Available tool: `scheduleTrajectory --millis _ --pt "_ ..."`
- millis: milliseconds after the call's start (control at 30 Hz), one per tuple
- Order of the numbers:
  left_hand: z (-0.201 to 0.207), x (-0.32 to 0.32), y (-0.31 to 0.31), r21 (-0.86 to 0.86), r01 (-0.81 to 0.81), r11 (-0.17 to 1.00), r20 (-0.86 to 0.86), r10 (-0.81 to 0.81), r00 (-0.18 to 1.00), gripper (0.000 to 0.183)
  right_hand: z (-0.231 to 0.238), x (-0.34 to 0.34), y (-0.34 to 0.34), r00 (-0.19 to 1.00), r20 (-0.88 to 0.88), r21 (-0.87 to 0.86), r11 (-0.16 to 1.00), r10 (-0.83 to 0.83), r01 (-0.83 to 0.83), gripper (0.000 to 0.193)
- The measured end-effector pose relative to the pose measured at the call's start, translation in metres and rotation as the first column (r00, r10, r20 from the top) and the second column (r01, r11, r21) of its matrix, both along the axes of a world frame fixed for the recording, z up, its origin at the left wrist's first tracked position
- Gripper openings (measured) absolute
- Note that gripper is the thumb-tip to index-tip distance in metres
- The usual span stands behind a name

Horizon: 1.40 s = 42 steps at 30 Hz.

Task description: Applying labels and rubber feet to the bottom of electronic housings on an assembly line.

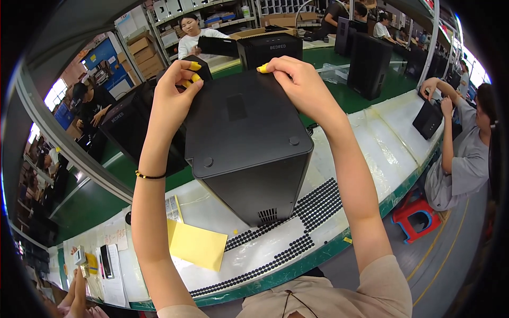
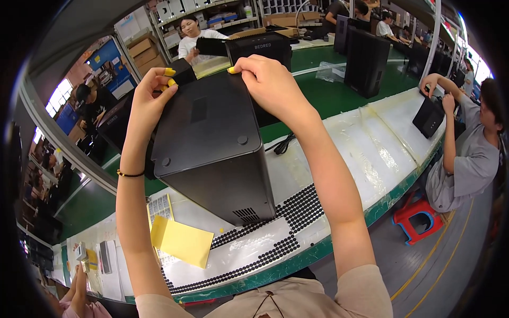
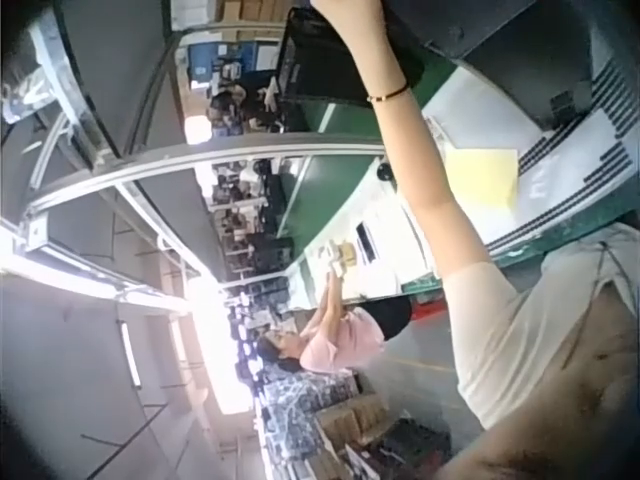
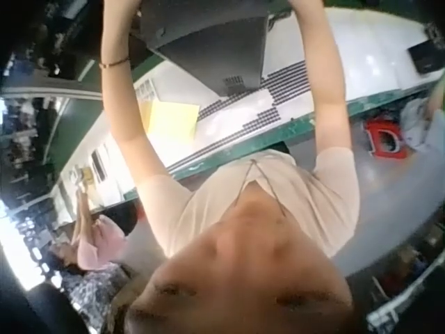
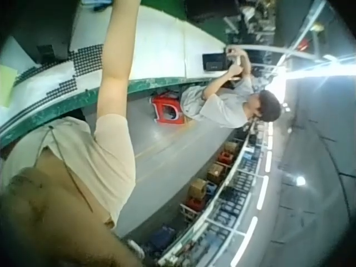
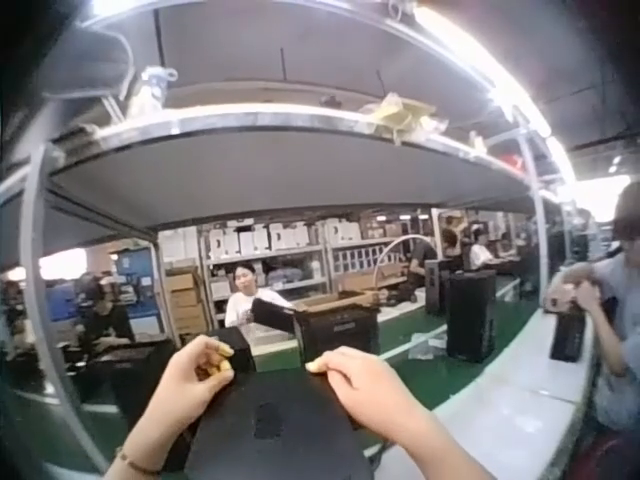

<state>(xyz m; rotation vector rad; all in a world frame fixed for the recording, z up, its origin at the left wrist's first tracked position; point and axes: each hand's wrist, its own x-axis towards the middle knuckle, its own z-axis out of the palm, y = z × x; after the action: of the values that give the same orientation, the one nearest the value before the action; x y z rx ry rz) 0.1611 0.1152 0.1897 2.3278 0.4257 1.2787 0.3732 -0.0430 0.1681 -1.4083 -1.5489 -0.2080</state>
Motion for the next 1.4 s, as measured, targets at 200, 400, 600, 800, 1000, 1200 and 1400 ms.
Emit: scheduleTrajectory --millis 200,400,600,800,1000,1200,1400 --pt "0.008 0.003 0.0 0.009 0.028 1.0 -0.081 -0.028 0.996 0.025 -0.002 0.0 0.0 1.0 -0.028 0.015 1.0 -0.01 0.011 0.02" --pt "0.008 0.008 -0.002 0.137 -0.011 0.991 -0.072 0.021 0.997 0.028 -0.005 -0.001 0.003 1.0 -0.027 0.064 0.998 -0.013 0.015 0.021" --pt "0.011 0.006 -0.005 0.183 -0.042 0.982 -0.095 0.061 0.994 0.026 -0.006 -0.003 0.001 0.999 -0.026 0.054 0.998 -0.029 0.03 0.021" --pt "0.014 -0.004 -0.027 0.306 -0.028 0.952 -0.136 0.073 0.988 0.019 -0.011 -0.005 0.0 0.998 -0.067 0.083 0.996 -0.017 0.023 0.019" --pt "0.016 -0.031 -0.031 0.213 -0.002 0.977 -0.338 0.076 0.938 0.022 -0.019 0.006 0.006 0.992 0.116 0.12 0.992 -0.054 0.04 0.022" --pt "-0.023 -0.075 -0.042 0.25 -0.048 0.967 -0.106 0.076 0.991 0.032 -0.03 0.027 -0.004 0.985 0.165 0.184 0.98 0.046 -0.077 0.033" --pt "-0.148 -0.223 -0.053 0.231 -0.52 0.823 -0.417 0.566 0.711 0.038 -0.085 0.007 -0.056 0.954 -0.299 0.276 0.956 -0.015 0.102 0.03"
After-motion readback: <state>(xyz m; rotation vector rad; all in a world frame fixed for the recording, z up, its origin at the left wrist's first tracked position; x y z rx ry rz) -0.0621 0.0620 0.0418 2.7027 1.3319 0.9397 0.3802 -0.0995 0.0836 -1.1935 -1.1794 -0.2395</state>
